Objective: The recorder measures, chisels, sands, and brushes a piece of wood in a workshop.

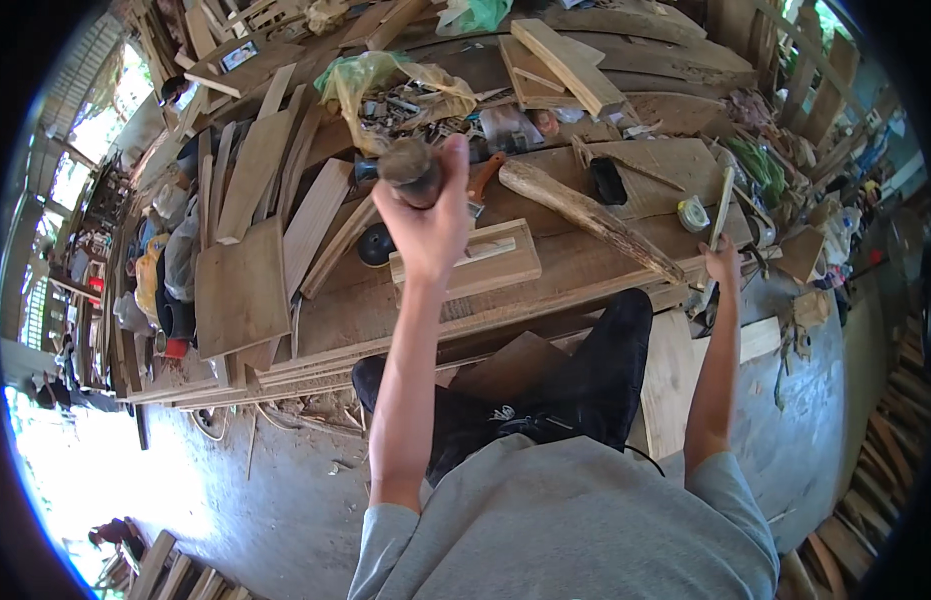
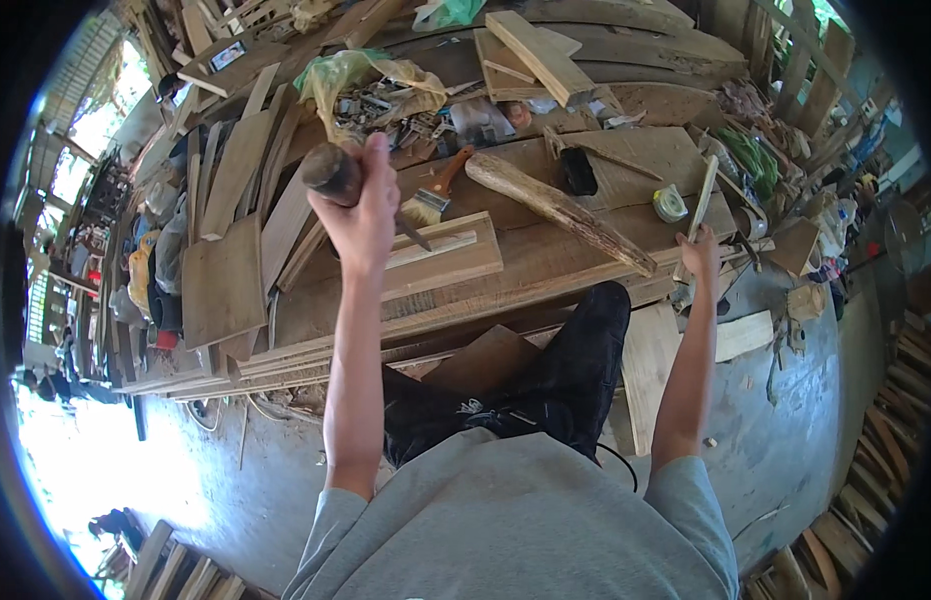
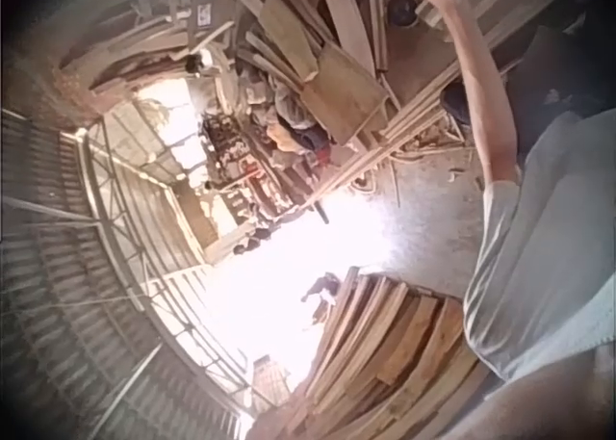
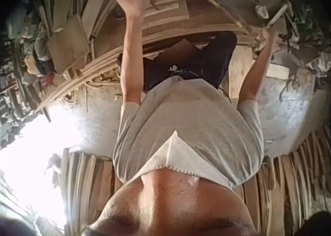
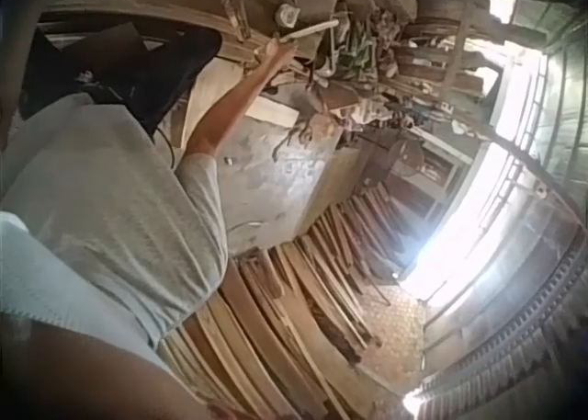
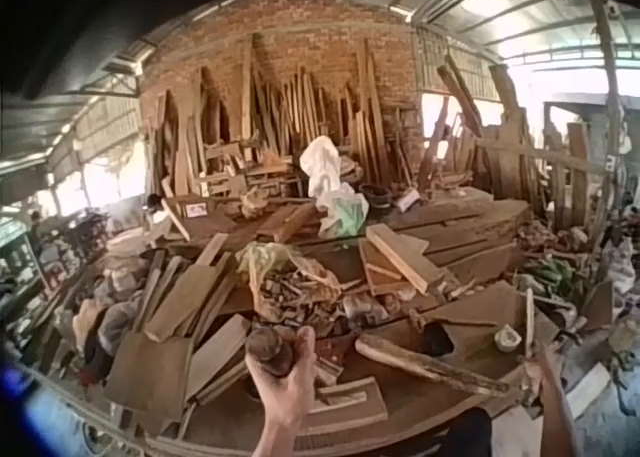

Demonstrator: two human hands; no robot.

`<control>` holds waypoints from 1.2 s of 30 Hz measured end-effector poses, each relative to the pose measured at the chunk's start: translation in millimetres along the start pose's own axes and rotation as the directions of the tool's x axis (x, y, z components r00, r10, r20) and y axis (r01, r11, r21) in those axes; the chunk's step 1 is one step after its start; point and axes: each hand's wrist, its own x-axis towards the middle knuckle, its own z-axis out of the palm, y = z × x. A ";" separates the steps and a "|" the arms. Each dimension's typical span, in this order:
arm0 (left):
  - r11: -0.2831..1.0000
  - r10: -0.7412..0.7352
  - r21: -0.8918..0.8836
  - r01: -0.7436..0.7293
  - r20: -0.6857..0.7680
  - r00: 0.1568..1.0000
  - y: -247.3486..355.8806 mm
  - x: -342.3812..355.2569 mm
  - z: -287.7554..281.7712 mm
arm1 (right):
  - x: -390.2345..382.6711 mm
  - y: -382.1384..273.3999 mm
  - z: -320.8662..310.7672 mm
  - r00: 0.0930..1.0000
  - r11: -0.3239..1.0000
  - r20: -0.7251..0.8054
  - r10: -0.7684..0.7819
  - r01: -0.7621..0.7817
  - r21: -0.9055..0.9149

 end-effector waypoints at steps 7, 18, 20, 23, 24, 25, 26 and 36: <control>0.973 -0.164 -0.141 0.183 0.136 0.977 12.5 9.5 -3.7 | -14.0 13.9 -2.3 0.977 0.879 0.152 0.147 -0.199 0.433; 1.000 0.016 -0.020 -0.012 0.235 0.972 11.6 1.0 4.9 | -53.0 -72.5 -35.1 0.886 0.750 -0.369 -0.281 0.443 0.492; 1.000 0.025 -0.007 -0.024 0.217 0.976 16.6 -1.0 5.2 | -40.9 -80.9 -32.9 0.902 0.825 -0.290 -0.320 0.416 0.383; 0.999 -0.035 -0.013 0.040 0.266 0.963 19.8 -5.5 0.8 | -14.1 -76.4 -20.7 0.947 0.952 -0.212 -0.240 0.272 0.137; 0.999 -0.043 0.010 0.042 0.277 0.960 19.8 -6.3 -0.9 | -3.3 -74.5 -14.4 0.949 0.977 -0.241 -0.201 0.213 0.022; 0.997 -0.068 0.040 0.059 0.293 0.954 19.5 -7.2 -3.1 | 3.8 -69.8 -8.3 0.960 0.980 -0.238 -0.145 0.172 0.098; 0.999 -0.035 0.029 0.028 0.283 0.958 19.1 -7.5 -5.2 | 11.0 -66.9 -2.8 0.949 0.968 -0.242 -0.204 0.233 0.098; 0.989 -0.097 -0.087 0.119 0.215 0.972 13.0 -11.2 -17.8 | -13.7 -107.9 -30.2 0.967 0.966 -0.075 -0.245 0.250 0.062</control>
